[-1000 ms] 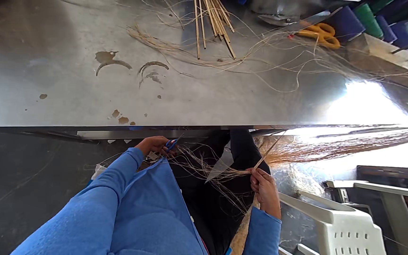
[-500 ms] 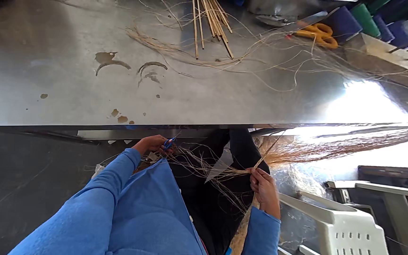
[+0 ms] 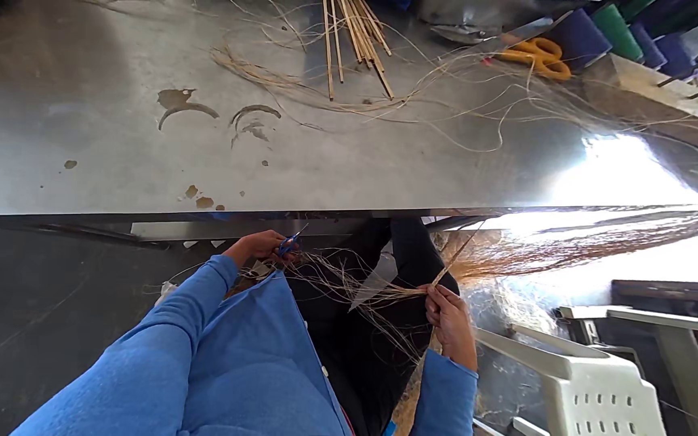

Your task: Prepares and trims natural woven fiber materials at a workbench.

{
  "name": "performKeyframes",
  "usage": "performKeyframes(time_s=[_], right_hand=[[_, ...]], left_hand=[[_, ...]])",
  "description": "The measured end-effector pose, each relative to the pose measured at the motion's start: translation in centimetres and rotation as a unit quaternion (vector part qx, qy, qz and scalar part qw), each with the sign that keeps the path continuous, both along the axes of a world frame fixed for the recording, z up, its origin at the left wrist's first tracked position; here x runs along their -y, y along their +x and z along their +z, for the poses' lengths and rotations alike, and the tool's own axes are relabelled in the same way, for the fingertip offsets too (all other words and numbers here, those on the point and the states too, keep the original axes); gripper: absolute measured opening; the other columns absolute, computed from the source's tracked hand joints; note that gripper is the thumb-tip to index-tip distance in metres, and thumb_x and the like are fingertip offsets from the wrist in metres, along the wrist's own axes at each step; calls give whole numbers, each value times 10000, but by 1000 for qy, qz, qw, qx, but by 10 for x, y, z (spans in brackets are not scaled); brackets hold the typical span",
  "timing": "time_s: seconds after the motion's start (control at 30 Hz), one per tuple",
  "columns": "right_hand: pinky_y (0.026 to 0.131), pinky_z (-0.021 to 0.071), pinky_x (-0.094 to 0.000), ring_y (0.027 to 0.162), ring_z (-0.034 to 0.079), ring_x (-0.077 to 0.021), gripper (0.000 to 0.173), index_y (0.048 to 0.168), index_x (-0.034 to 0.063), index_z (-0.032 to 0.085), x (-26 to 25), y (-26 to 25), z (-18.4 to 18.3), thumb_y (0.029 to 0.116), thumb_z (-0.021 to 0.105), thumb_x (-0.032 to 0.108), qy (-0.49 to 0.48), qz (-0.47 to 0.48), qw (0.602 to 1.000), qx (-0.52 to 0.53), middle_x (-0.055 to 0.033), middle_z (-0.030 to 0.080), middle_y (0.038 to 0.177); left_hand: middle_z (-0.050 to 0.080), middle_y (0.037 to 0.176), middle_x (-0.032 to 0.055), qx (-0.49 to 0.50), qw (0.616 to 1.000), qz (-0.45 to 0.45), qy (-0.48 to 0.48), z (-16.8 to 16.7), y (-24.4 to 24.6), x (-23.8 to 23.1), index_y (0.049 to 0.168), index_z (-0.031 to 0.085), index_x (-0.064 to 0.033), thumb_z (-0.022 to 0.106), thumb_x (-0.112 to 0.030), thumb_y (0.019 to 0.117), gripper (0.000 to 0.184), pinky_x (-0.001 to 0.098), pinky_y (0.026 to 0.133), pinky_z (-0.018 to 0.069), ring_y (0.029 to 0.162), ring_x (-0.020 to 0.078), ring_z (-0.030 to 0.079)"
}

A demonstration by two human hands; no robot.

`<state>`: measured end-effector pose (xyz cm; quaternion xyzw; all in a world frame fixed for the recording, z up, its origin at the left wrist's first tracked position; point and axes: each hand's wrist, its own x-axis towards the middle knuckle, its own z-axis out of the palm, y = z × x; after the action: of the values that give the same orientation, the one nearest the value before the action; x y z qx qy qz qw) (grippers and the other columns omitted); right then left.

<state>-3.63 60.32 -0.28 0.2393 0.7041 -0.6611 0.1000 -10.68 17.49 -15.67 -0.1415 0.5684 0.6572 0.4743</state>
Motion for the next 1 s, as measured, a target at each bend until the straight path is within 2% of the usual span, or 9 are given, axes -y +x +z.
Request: performKeyframes(time_s=[0.1,0.27,0.43,0.5,0.57,0.67,0.8,0.87,1.0], right_hand=[[346,243,-131,360,300,27,329,883,-3,690,0,0,0,1067,417,14,1,0,1000,-3,84,425,486],[346,245,-136,361,301,23,320,902,-10,690,-1,0,-2,1071,419,21,5,0,1000,-1,77,435,490],[351,255,-136,366,318,23,305,895,-8,684,3,1,-1,1070,437,26,28,2,1000,-1,73,446,495],[352,255,-140,366,316,18,306,890,-9,685,3,1,-2,1073,444,36,31,2,1000,-2,70,443,495],[353,254,-142,366,311,18,307,892,-9,686,3,1,-2,1074,443,39,36,2,999,-3,73,438,493],[348,252,-138,362,315,22,314,885,-4,683,4,1,1,1074,435,31,45,3,999,-2,79,438,490],[350,250,-136,364,312,17,302,890,0,689,7,1,-1,1071,450,35,54,0,999,-4,81,432,493],[348,251,-135,362,315,18,304,891,0,687,8,0,0,1075,450,41,52,-4,999,-7,81,433,492],[352,245,-138,367,310,19,305,897,-3,690,7,2,0,1075,446,41,52,-5,999,-10,83,429,495]], left_hand=[[718,982,46,10,1000,-6,22,-1,0,2,1283,575,-53,387,-286,1130,336,328,802,612,872,157,735],[752,989,84,-2,998,19,62,15,5,9,1324,576,-51,345,-273,1137,371,375,830,626,907,211,760],[757,989,61,-22,997,11,71,32,9,26,1300,600,-58,335,-272,1136,379,344,847,625,920,190,759],[757,954,53,-21,999,13,43,42,13,33,1269,618,-49,350,-277,1134,377,321,813,627,884,174,759],[735,904,47,-8,999,21,-29,51,16,46,1231,618,-42,384,-300,1130,362,302,760,618,824,155,746],[743,939,62,-6,997,40,-73,53,25,79,1248,623,-35,409,-279,1124,347,304,763,612,835,161,745],[767,1037,89,-50,997,40,37,72,42,107,1243,648,-19,319,-225,1129,405,340,826,624,917,198,761],[765,1069,76,-79,993,29,79,87,45,102,1268,648,-34,318,-190,1100,402,332,836,625,930,185,757],[772,973,62,-126,989,70,27,108,47,63,1230,652,-5,444,-105,1085,272,252,696,614,768,123,744]])
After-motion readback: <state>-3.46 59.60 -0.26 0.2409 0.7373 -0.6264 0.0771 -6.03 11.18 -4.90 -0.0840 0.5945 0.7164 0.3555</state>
